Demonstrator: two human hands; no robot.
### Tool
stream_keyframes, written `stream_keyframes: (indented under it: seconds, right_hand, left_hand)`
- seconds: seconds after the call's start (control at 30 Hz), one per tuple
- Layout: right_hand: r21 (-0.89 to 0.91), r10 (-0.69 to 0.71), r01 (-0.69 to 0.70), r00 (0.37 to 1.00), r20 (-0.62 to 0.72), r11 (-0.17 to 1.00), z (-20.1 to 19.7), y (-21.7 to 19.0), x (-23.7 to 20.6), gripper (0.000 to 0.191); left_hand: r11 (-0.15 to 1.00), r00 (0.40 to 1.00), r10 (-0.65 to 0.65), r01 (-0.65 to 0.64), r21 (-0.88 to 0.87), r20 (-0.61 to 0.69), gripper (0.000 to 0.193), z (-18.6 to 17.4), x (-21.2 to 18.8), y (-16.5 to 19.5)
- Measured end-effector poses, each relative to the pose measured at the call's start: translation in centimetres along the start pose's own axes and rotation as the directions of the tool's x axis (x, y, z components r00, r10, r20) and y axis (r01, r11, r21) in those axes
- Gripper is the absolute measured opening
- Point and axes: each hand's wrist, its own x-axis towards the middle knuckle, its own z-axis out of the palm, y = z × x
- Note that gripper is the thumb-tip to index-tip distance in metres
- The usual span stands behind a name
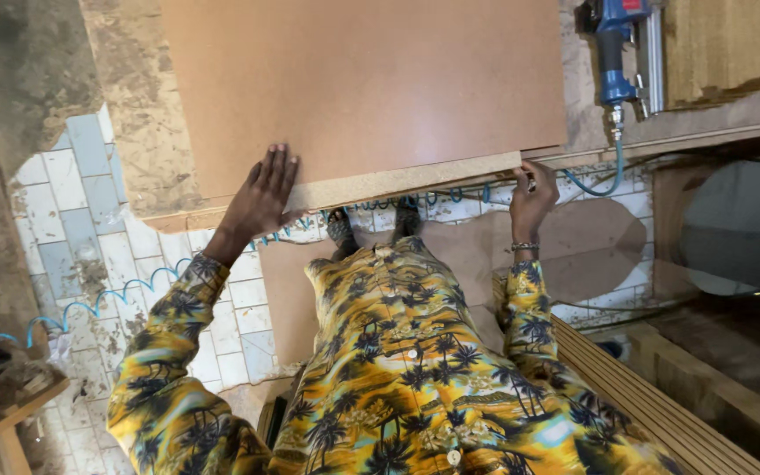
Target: The person places a large hardboard panel onto a wooden frame on the workbench and aligns its edges. They use a pneumatic nail gun to drive nails along the frame edge, repositioning the panel and pressing it flat between fastening passes.
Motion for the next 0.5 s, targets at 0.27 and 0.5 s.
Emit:
stream_keyframes:
  seconds: [0.27, 0.5]
  right_hand:
    - [-0.077, 0.042, -0.033, 0.992, 0.121, 0.997, 0.5, -0.4, 2.1, 0.017]
    - [-0.293, -0.106, 0.124, 0.992, 0.074, 0.948, 0.5, -1.1, 5.1, 0.063]
  left_hand:
    - [0.985, 1.0, 0.013, -0.008, 0.172, -0.026, 0.072, 0.4, 0.1, -1.5]
    - [0.99, 0.997, -0.006, 0.017, 0.14, -0.079, 0.063, -0.1, 0.7, -1.1]
